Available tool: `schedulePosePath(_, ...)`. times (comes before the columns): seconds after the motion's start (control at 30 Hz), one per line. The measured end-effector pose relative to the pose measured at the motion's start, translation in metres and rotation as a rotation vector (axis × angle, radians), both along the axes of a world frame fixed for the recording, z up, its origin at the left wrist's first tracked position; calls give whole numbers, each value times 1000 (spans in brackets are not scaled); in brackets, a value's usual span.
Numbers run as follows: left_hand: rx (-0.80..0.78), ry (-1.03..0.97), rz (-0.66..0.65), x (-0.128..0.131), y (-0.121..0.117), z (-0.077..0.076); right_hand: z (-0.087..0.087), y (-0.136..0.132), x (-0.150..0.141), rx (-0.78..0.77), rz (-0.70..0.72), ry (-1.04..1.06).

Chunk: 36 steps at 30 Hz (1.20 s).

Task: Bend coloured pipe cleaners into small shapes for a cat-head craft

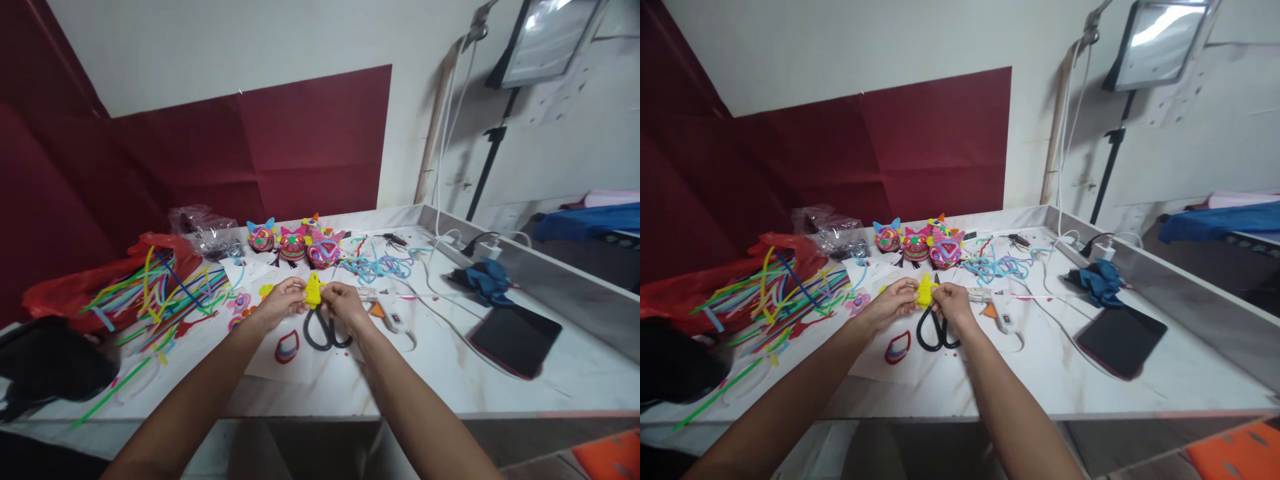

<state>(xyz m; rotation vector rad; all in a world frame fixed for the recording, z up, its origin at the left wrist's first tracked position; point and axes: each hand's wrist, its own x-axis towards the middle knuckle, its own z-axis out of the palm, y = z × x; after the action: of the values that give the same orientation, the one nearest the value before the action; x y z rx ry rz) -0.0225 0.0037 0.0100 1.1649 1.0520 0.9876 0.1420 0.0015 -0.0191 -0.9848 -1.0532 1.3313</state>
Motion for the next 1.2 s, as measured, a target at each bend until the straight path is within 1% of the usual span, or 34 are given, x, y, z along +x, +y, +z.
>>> schedulePosePath(0.13,-41,-65,13,0,-1,-3,-4,3,0,55,-19,-50)
schedulePosePath(0.23,-72,-98,40,1,1,-8,-6,5,1,119,-41,-140)
schedulePosePath(0.33,-99,-110,54,1,3,-13,-7,4,0,190,-100,-238)
schedulePosePath(0.43,-118,-122,0,0,4,-16,-7,2,0,279,-161,-306)
schedulePosePath(0.5,-121,-140,-34,-1,5,-17,-6,1,0,312,-183,-313)
schedulePosePath(0.57,-124,-150,-48,-3,6,-17,-5,1,0,307,-195,-287)
schedulePosePath(0.67,-117,-163,-33,-6,10,-15,-2,2,3,250,-219,-189)
schedulePosePath(0.77,-97,-171,39,-8,15,-11,3,4,6,141,-218,-74)
schedulePosePath(0.87,-94,-128,100,-8,18,-8,6,4,8,70,-183,-22)
schedulePosePath(1.03,-72,-106,161,-5,21,-12,5,4,9,55,-155,43)
schedulePosePath(1.13,-74,-144,201,-7,21,-15,4,6,10,71,-178,40)
schedulePosePath(1.2,-78,-149,194,-9,21,-17,3,7,10,78,-175,26)
